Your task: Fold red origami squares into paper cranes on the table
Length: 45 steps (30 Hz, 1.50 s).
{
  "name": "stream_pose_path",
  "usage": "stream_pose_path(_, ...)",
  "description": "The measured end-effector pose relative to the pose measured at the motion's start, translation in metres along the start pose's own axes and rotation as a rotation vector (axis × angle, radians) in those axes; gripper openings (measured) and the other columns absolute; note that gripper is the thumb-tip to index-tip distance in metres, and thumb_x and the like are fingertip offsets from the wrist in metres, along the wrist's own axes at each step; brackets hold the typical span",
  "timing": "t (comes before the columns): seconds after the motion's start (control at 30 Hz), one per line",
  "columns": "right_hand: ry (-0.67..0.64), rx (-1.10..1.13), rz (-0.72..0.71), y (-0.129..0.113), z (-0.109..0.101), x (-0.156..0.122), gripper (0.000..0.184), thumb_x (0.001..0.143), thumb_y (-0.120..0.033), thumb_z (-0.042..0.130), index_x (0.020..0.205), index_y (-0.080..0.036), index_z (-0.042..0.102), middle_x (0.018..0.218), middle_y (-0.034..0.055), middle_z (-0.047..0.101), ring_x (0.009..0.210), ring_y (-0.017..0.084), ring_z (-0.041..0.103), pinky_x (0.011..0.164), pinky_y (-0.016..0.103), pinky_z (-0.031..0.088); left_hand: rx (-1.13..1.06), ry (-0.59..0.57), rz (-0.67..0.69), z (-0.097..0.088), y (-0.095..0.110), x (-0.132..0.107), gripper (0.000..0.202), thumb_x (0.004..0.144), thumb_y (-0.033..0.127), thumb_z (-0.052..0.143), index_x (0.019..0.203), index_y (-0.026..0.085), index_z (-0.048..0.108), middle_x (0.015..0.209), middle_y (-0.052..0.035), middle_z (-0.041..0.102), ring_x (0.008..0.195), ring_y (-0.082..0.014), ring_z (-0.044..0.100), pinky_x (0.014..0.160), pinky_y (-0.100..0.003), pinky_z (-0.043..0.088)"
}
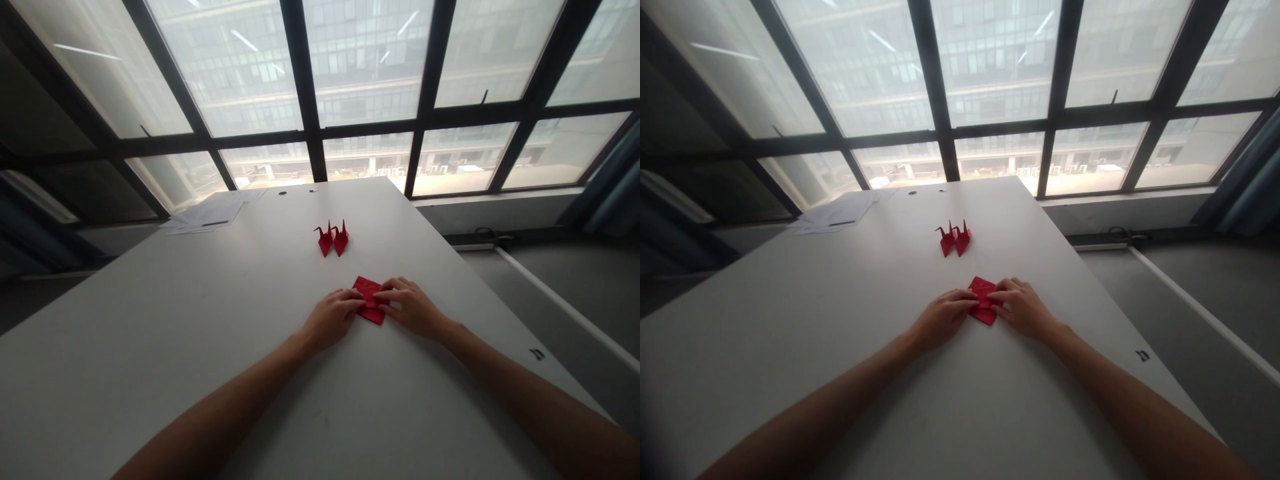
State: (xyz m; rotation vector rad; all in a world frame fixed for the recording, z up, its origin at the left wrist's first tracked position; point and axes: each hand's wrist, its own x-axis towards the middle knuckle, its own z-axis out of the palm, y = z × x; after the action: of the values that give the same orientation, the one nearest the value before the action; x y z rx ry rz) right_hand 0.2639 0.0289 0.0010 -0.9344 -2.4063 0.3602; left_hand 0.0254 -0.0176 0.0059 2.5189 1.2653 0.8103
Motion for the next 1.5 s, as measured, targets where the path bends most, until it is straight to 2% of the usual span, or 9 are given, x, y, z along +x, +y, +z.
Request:
stream_pose_path(0.3,-0.012,-0.003,-0.035,0.002,0.000,-0.001,0.020,0.092,-0.028,0.062,0.106,-0.034,0.075,0.105,0.0046,0.066,0.100,0.022,0.057,0.091,0.040,0.045,0.014,-0.021,-0.023,0.001,0.001,-0.001,0.034,0.095,0.016,0.049,0.123,0.026,0.067,0.123,-0.0035,0.066,0.110,-0.0190,0.063,0.100,-0.030,0.048)
stream_pose_path(0.47,-0.014,-0.017,-0.031,0.000,0.000,-0.001,0.021,0.093,-0.030,0.061,0.109,-0.036,0.074,0.106,0.0045,0.066,0.101,0.022,0.057,0.093,0.040,0.045,0.078,-0.054,0.032,-0.004,0.007,0.001,0.032,0.096,0.023,0.053,0.124,0.030,0.065,0.120,-0.0039,0.065,0.107,-0.0197,0.063,0.098,-0.031,0.047)
stream_pose_path(0.63,-0.014,-0.012,-0.031,0.000,0.000,-0.001,0.022,0.093,-0.028,0.060,0.110,-0.032,0.073,0.107,0.0053,0.066,0.102,0.023,0.057,0.093,0.040,0.045,0.125,-0.064,0.033,-0.004,0.008,-0.001,0.031,0.097,0.027,0.052,0.125,0.029,0.065,0.120,-0.0042,0.063,0.107,-0.0200,0.061,0.098,-0.031,0.047)
stream_pose_path(0.87,0.103,0.032,0.029,0.003,-0.001,0.001,0.032,0.093,-0.014,0.052,0.115,-0.027,0.070,0.107,0.0065,0.068,0.103,0.024,0.057,0.093,0.040,0.047,0.165,-0.080,0.033,-0.003,0.005,-0.001,0.034,0.097,0.027,0.051,0.128,0.031,0.063,0.124,-0.0039,0.061,0.110,-0.0208,0.060,0.099,-0.031,0.046)
stream_pose_path(1.07,-0.038,0.055,-0.126,-0.010,-0.006,-0.002,0.038,0.086,-0.006,0.056,0.107,-0.032,0.075,0.109,0.0046,0.065,0.102,0.022,0.056,0.092,0.039,0.047,0.144,-0.070,0.032,-0.003,0.006,-0.001,0.032,0.097,0.028,0.051,0.127,0.030,0.064,0.122,-0.0037,0.062,0.109,-0.0204,0.060,0.098,-0.031,0.047)
stream_pose_path(1.3,-0.127,-0.064,-0.139,-0.011,-0.016,-0.004,0.046,0.089,-0.007,0.052,0.118,-0.037,0.070,0.106,0.0050,0.064,0.100,0.021,0.056,0.090,0.037,0.046,0.150,-0.072,0.033,-0.004,0.007,-0.001,0.032,0.097,0.026,0.052,0.127,0.029,0.062,0.122,-0.0045,0.062,0.108,-0.0204,0.061,0.096,-0.031,0.048)
stream_pose_path(1.5,-0.155,-0.096,-0.122,-0.012,-0.017,-0.003,0.041,0.091,-0.010,0.051,0.116,-0.036,0.072,0.107,0.0049,0.063,0.100,0.020,0.056,0.091,0.035,0.046,0.187,-0.125,0.065,-0.009,0.010,-0.001,0.032,0.099,0.032,0.048,0.129,0.034,0.060,0.126,-0.0026,0.059,0.106,-0.0195,0.061,0.095,-0.032,0.048)
